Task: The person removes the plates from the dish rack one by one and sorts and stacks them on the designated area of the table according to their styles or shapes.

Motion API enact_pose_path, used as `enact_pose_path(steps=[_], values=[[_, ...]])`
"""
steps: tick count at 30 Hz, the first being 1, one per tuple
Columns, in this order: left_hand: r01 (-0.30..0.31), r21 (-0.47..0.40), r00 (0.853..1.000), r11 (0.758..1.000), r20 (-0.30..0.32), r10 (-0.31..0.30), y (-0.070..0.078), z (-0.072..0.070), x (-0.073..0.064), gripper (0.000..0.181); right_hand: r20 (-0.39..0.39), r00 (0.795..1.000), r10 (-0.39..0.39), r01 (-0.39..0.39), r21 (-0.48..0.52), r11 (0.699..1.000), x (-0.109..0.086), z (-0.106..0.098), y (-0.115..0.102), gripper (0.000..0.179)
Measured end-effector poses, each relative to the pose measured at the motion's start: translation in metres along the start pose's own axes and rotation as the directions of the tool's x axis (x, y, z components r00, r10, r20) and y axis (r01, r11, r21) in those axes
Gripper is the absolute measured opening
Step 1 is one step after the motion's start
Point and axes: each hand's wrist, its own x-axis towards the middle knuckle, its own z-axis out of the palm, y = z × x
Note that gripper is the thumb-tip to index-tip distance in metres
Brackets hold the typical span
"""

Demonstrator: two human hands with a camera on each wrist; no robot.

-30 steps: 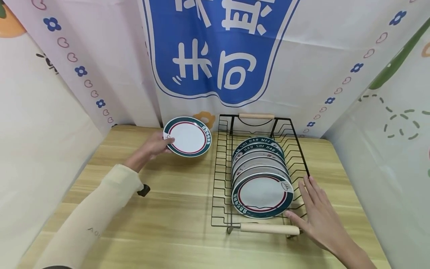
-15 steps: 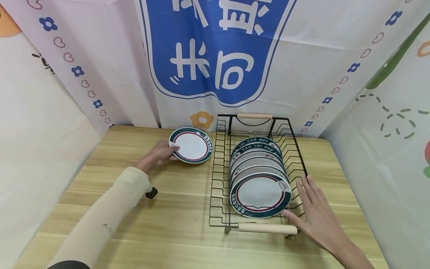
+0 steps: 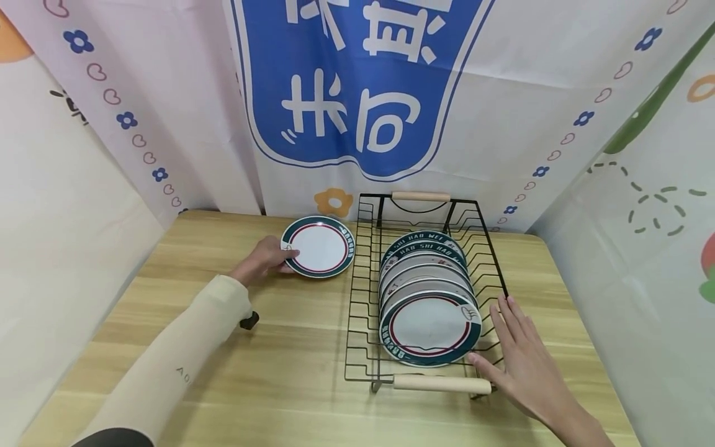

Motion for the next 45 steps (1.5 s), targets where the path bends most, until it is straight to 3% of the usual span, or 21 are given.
enact_pose_path(steps=[4,10,16,22,25,28,31,33,37,39,42,45], values=[[-0.023,0.197,1.0,0.98,0.012,0.021,-0.004,-0.005,-0.002,0.028,-0.005,1.0,0.003,-0.003,0.009,1.0,-0.001,0.001,0.0,0.097],[-0.054,0.479,0.998,0.876,0.019,0.052,-0.007,-0.006,0.005,0.037,-0.006,1.0,0.009,-0.009,-0.003,1.0,0.0,0.001,-0.001,0.095],[-0.044,0.632,0.998,0.774,-0.006,0.062,-0.004,-0.006,0.003,0.046,-0.007,1.0,0.012,-0.012,-0.007,1.0,-0.001,0.001,-0.001,0.095],[-0.007,0.722,0.995,0.692,-0.067,0.079,0.003,-0.009,-0.005,0.059,0.003,1.0,0.015,-0.014,-0.01,1.0,-0.002,0.001,-0.001,0.096],[0.008,0.769,0.987,0.639,-0.108,0.118,0.008,-0.01,-0.008,0.063,-0.004,1.0,0.008,-0.008,-0.01,1.0,-0.001,0.002,0.0,0.096],[0.001,0.824,0.97,0.567,-0.138,0.2,0.012,-0.013,-0.011,0.066,-0.011,1.0,0.002,-0.002,-0.009,1.0,0.0,0.002,0.001,0.096],[-0.024,0.852,0.945,0.523,-0.151,0.29,0.018,-0.013,-0.014,0.067,-0.017,1.0,-0.001,0.001,-0.006,1.0,0.0,0.002,0.001,0.096],[-0.051,0.853,0.931,0.519,-0.147,0.334,0.023,-0.013,-0.016,0.067,-0.02,1.0,-0.003,0.003,-0.007,1.0,-0.001,0.002,0.001,0.095],[-0.114,0.839,0.917,0.532,-0.116,0.38,0.039,-0.006,-0.027,0.067,-0.019,1.0,-0.006,0.005,-0.012,1.0,-0.001,0.003,0.0,0.095],[-0.142,0.838,0.91,0.527,-0.098,0.402,0.048,0.001,-0.034,0.064,-0.017,1.0,-0.006,0.006,-0.012,1.0,-0.001,0.003,0.0,0.095],[-0.195,0.845,0.889,0.498,-0.063,0.454,0.061,0.013,-0.047,0.057,-0.015,1.0,-0.005,0.005,-0.012,1.0,-0.001,0.002,0.0,0.095],[-0.253,0.851,0.858,0.46,-0.023,0.513,0.071,0.026,-0.058,0.053,-0.011,1.0,-0.004,0.004,-0.012,1.0,0.0,0.002,0.001,0.095]])
